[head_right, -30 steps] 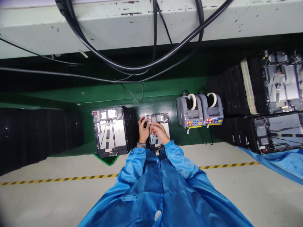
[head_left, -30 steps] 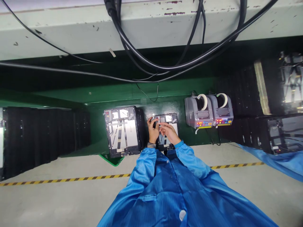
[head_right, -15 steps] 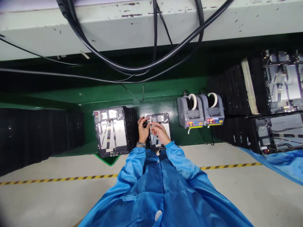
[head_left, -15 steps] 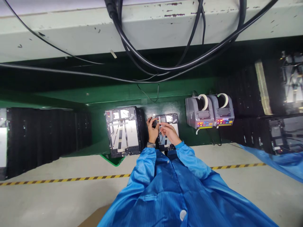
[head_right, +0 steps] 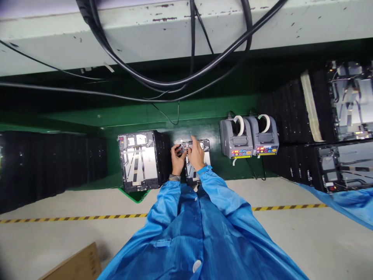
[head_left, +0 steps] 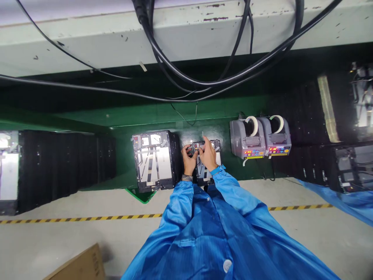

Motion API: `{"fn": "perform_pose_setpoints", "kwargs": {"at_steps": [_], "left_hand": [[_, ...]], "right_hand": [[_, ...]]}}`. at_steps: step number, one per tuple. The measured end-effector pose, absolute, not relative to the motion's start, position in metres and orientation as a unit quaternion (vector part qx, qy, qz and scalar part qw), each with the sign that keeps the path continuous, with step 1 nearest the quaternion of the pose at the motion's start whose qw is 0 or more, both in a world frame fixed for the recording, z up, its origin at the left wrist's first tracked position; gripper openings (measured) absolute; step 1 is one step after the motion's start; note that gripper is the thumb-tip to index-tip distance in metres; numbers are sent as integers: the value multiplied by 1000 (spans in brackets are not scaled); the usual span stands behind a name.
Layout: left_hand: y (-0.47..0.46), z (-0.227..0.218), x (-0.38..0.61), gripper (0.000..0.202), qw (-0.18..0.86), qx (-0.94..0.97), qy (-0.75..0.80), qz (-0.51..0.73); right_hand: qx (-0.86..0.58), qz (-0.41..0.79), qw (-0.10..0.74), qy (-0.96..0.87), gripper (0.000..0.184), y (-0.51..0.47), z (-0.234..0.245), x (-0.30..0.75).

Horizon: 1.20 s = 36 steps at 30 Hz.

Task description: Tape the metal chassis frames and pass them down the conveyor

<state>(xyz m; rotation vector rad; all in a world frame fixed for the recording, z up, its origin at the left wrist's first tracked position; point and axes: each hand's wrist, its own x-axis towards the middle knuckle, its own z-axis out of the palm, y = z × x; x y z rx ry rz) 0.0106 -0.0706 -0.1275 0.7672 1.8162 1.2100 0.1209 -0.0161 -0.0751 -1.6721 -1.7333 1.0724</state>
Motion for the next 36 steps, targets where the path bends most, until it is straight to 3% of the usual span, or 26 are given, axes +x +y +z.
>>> {"fn": "perform_pose_setpoints", "kwargs": {"at_steps": [7,12,16,28,36], "left_hand": [[-70,-127,13,49,405,292,717,486],[-66,-122,10,49,407,305,716,479],[-66,-122,9,48,403,315,716,475],[-66,-112,9,28,400,356,713,453],[-65,-108,9,28,405,360,717,439]], "right_hand": [[-610,432,273,-606,60,-21,-61,129],[-552,630,318,-444,39,-45,-62,135],[-515,741,309,-301,42,-61,-67,136],[-502,775,310,-228,42,-60,-77,138],[-502,778,306,-220,44,-57,-77,138]]}}
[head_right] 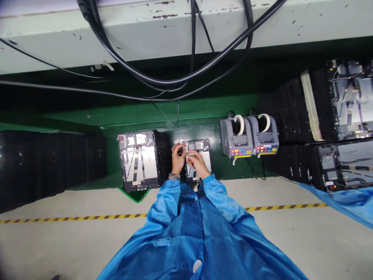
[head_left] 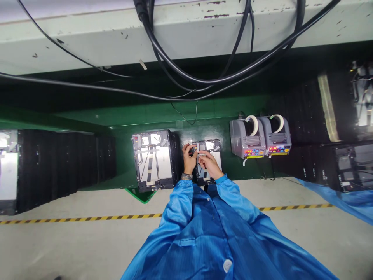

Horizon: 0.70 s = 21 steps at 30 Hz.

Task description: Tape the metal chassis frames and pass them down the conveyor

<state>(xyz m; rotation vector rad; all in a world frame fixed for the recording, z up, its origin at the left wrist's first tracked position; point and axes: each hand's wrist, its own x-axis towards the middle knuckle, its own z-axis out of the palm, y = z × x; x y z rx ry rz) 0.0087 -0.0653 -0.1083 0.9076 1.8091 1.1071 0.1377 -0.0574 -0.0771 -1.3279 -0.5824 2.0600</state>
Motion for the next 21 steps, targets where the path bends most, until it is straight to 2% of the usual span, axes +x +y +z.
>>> {"fn": "perform_pose_setpoints", "kwargs": {"at_steps": [12,21], "left_hand": [[-64,-109,8,19,404,377,716,427],[-64,-110,8,21,374,410,713,429]], "right_hand": [[-514,769,312,-216,40,-54,-82,135],[-519,768,312,-208,36,-49,-80,134]]}}
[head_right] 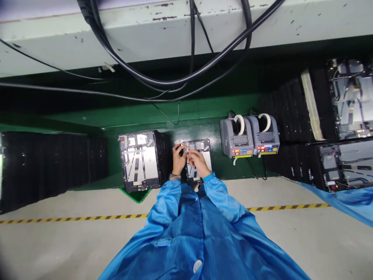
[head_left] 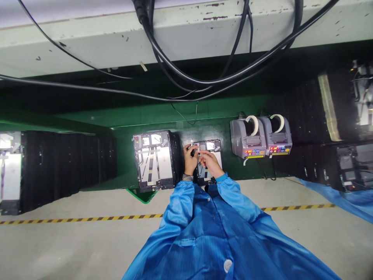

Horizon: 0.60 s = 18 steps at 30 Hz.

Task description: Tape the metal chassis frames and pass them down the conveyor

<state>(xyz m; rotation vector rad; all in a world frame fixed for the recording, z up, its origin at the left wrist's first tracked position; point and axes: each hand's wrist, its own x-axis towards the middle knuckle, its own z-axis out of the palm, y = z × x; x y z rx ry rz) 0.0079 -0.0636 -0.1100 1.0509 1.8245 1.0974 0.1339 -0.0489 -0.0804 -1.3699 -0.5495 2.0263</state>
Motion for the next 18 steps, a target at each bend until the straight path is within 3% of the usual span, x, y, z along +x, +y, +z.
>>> {"fn": "perform_pose_setpoints", "kwargs": {"at_steps": [5,10,15,18], "left_hand": [[-61,-109,8,25,369,411,722,417],[-60,-110,7,22,372,409,720,419],[-61,-110,8,23,367,411,732,402],[-61,-111,8,22,366,414,736,390]], "right_hand": [[-548,745,227,-304,27,-41,-69,144],[-550,482,191,-654,32,-26,-54,161],[-448,308,-49,-838,53,-15,-45,166],[-420,251,-122,-864,59,-16,-43,162]]}}
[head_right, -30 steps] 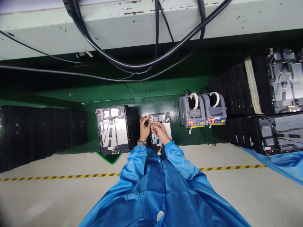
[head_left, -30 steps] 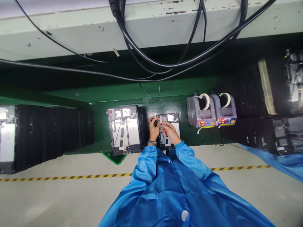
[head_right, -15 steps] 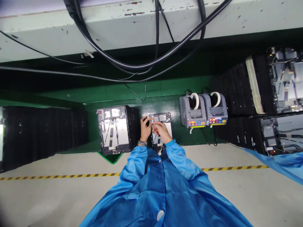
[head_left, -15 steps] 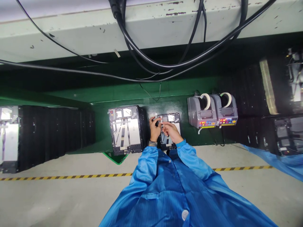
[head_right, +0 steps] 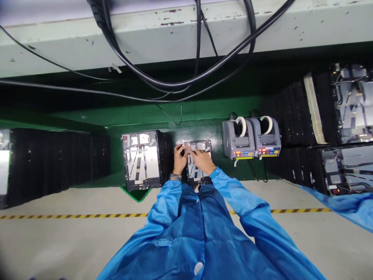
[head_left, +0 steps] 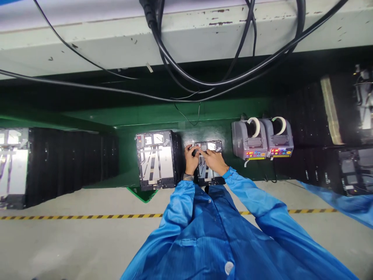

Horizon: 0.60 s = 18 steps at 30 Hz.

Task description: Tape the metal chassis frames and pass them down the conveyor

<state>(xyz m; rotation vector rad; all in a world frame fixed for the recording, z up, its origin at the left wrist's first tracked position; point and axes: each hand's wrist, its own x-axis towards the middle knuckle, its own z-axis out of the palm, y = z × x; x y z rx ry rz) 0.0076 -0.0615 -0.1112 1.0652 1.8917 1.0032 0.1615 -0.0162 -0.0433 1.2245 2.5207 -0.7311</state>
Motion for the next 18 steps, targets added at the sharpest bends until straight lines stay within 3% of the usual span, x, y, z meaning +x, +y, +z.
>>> {"fn": "perform_pose_setpoints", "kwargs": {"at_steps": [6,11,15,18], "left_hand": [[-63,-116,6,23,372,413,732,394],[-61,-117,5,22,369,409,736,393],[-59,-119,5,18,373,408,731,401],[-53,-116,7,16,369,404,731,407]], "right_hand": [[367,-219,138,894,54,-20,-37,155],[382,-277,106,875,45,-12,-36,162],[447,-353,31,821,46,-7,-44,165],[520,-377,-71,763,46,-23,-49,175]]}}
